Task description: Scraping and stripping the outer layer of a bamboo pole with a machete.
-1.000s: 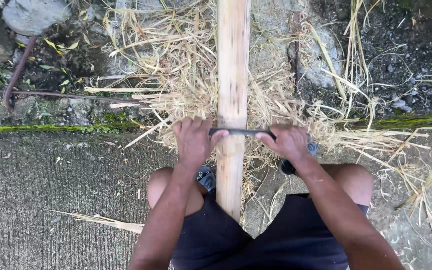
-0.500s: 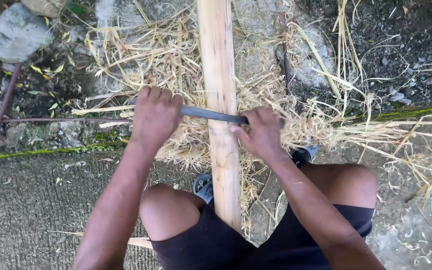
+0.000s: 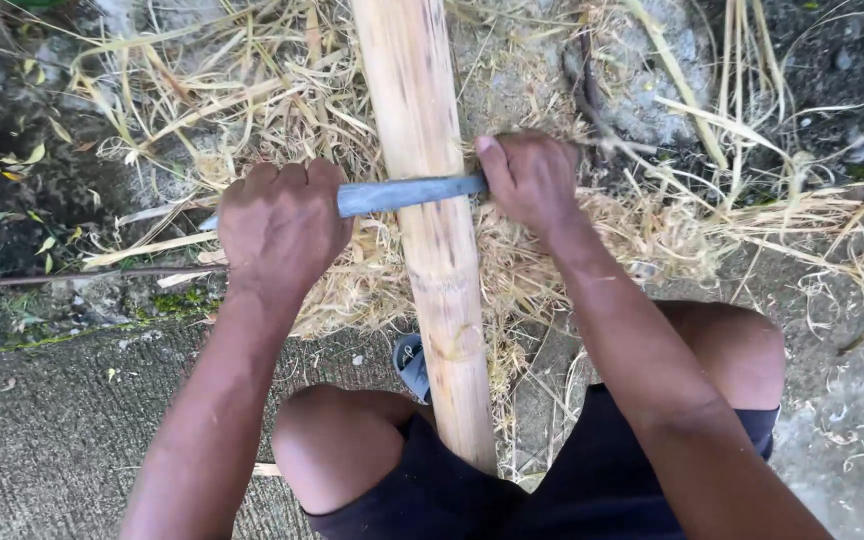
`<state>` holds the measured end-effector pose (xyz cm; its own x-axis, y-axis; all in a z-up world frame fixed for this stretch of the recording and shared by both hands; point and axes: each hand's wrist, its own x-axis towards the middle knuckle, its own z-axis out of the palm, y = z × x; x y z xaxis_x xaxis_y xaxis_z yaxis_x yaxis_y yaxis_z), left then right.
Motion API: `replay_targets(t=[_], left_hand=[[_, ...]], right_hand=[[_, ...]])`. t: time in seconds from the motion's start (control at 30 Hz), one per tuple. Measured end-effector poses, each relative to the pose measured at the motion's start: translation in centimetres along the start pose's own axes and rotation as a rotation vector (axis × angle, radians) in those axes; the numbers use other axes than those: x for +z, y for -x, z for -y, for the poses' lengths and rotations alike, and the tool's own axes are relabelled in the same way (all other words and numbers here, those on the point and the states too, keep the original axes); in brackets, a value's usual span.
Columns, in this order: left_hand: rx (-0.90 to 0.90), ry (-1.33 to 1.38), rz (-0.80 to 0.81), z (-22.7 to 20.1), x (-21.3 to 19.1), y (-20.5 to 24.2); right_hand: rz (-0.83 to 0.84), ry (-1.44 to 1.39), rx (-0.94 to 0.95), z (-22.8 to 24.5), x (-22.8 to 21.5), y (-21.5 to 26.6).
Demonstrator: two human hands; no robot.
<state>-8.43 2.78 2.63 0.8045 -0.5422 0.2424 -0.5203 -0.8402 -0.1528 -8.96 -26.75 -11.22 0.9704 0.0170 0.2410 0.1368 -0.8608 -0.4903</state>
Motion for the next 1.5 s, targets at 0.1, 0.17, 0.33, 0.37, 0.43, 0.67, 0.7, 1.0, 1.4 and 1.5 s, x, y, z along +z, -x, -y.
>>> replay_targets(t=[0.1,0.17,0.33,0.37,0.43,0.67,0.7,1.0,1.4,1.5], left_hand=[[-0.047,-0.046,0.074,-0.1,-0.2,-0.6],[-0.075,-0.054,0.094,-0.1,-0.2,-1.0],[-0.078,-0.085,0.067,-0.7,-1.5,-1.3],[-0.08,-0.099,0.07,-1.0,-2.0,-1.3],[-0.086,-0.085,0.111,-1.8,-2.2,1.1],[-0.167,-0.069,0.171,-1.8,-2.6,-0.4],[-0.178,-0.073,0.179,-2.0,-3.1,0.2],[-0.171,-0.086,0.203,-0.3,-0.9,-1.5],[-0.139,-0.221,-0.091,5.8,1.5,-11.6],[-0.161,-0.289,0.078,2.3,0.0,-6.1]], right_hand=[[0.032,-0.091,-0.055,-1.4,0.9,-2.0],[0.032,-0.092,-0.095,-2.4,1.7,-2.6],[-0.066,0.069,-0.327,-3.8,2.7,-3.3],[-0.106,0.163,-0.469,-3.8,2.6,-3.2],[-0.18,0.244,-0.542,-1.8,1.2,-1.8],[-0.09,-0.001,-0.518,-3.5,3.7,-4.8],[-0.083,-0.012,-0.525,-2.6,3.1,-4.1],[-0.03,-0.092,-0.368,-2.2,1.3,-7.7],[-0.303,0.118,-0.374,-3.4,1.2,-19.3],[-0.087,0.047,-0.427,-2.0,0.4,-12.6]])
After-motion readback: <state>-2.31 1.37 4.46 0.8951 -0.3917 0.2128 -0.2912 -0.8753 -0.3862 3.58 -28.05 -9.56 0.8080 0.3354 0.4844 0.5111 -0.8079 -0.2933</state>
